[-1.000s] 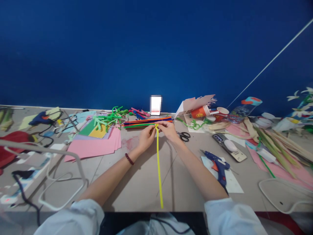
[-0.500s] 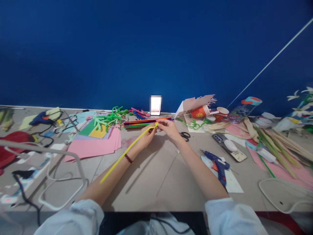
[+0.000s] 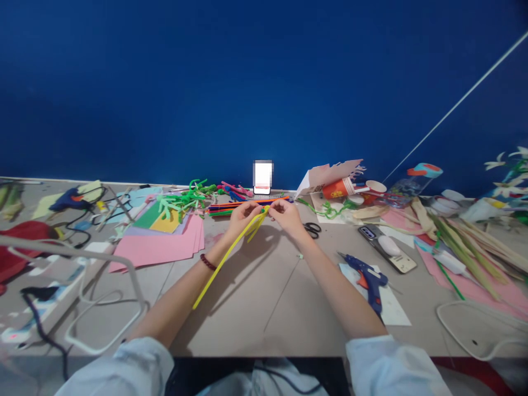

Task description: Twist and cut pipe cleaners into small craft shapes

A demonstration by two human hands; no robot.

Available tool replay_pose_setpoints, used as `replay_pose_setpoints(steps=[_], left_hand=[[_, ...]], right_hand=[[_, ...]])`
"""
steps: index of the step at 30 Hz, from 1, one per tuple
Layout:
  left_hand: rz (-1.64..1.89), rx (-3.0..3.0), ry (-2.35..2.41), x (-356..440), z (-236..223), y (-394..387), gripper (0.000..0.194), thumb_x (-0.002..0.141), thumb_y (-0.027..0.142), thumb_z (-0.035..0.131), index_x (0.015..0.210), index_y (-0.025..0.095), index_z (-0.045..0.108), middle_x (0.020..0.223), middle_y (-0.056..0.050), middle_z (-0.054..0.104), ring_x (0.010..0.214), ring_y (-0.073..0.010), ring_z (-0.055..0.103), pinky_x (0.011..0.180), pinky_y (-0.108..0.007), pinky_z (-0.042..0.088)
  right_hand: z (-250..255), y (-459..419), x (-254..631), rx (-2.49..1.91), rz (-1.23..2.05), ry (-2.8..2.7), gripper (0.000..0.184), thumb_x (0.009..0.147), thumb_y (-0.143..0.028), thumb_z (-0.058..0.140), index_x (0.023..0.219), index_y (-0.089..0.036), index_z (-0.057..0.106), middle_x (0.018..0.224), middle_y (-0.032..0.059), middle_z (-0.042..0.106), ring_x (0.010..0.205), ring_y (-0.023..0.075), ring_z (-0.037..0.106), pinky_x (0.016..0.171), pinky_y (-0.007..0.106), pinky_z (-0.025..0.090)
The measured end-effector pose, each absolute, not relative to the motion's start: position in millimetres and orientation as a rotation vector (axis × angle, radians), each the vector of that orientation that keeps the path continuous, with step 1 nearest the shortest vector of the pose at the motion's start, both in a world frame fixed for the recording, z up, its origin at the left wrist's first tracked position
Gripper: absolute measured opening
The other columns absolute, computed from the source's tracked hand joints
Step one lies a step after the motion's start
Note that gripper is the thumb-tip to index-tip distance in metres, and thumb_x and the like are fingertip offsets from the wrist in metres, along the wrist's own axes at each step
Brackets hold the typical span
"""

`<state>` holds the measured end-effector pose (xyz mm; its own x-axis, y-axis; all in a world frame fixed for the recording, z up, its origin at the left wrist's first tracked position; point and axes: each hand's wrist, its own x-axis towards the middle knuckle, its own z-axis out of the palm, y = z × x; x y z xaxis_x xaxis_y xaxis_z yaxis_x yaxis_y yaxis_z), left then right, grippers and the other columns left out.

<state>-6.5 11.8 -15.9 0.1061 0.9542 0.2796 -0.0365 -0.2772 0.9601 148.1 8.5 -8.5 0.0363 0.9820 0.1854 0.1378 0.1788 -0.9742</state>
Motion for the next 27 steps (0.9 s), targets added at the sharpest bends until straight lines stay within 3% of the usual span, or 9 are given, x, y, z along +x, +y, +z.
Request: replay_pose_setpoints(steps=[5,10,16,27], left_hand=[[1.297,1.449,0.949,-2.3,-10.2,7.7,0.027,0.062,0.037,0.076,0.073,0.015,0.065,0.072,-0.002,0.066,0.064,-0.0128,0.061,0.063,-0.024,0.048],[1.288,1.413,1.019,-1.7,-7.9,6.1,0.029,0.059,0.038,0.078,0.07,0.015,0.065,0.065,-0.001,0.064,0.057,-0.0121,0.058,0.056,-0.023,0.047],[1.218,1.335,1.016,-3.7,-7.7,8.1,0.034,0.053,0.04,0.081,0.069,0.014,0.067,0.068,-0.003,0.066,0.062,-0.0146,0.061,0.061,-0.027,0.05],[1.266,1.408,1.012,-3.9,-14.9,10.5,0.025,0.06,0.035,0.076,0.069,0.015,0.065,0.069,-0.002,0.066,0.065,-0.0135,0.06,0.066,-0.026,0.049]], right_hand=[[-5.7,4.9,146.7,-1.203,0.858,-1.466,0.009,0.066,-0.027,0.059,0.07,-0.019,0.058,0.067,0.001,0.062,0.062,0.015,0.058,0.06,0.028,0.048],[-5.8,6.1,148.3,-1.192,0.895,-1.499,0.011,0.068,-0.028,0.059,0.073,-0.018,0.061,0.067,0.0015,0.063,0.062,0.0156,0.059,0.06,0.029,0.048],[-6.7,6.3,148.6,-1.186,0.928,-1.52,0.011,0.068,-0.028,0.059,0.073,-0.018,0.061,0.071,0.0021,0.063,0.063,0.015,0.059,0.058,0.028,0.05],[-5.5,3.1,144.0,-1.152,0.983,-1.518,0.013,0.071,-0.031,0.058,0.076,-0.019,0.056,0.075,0.0007,0.058,0.068,0.0142,0.058,0.056,0.027,0.053]])
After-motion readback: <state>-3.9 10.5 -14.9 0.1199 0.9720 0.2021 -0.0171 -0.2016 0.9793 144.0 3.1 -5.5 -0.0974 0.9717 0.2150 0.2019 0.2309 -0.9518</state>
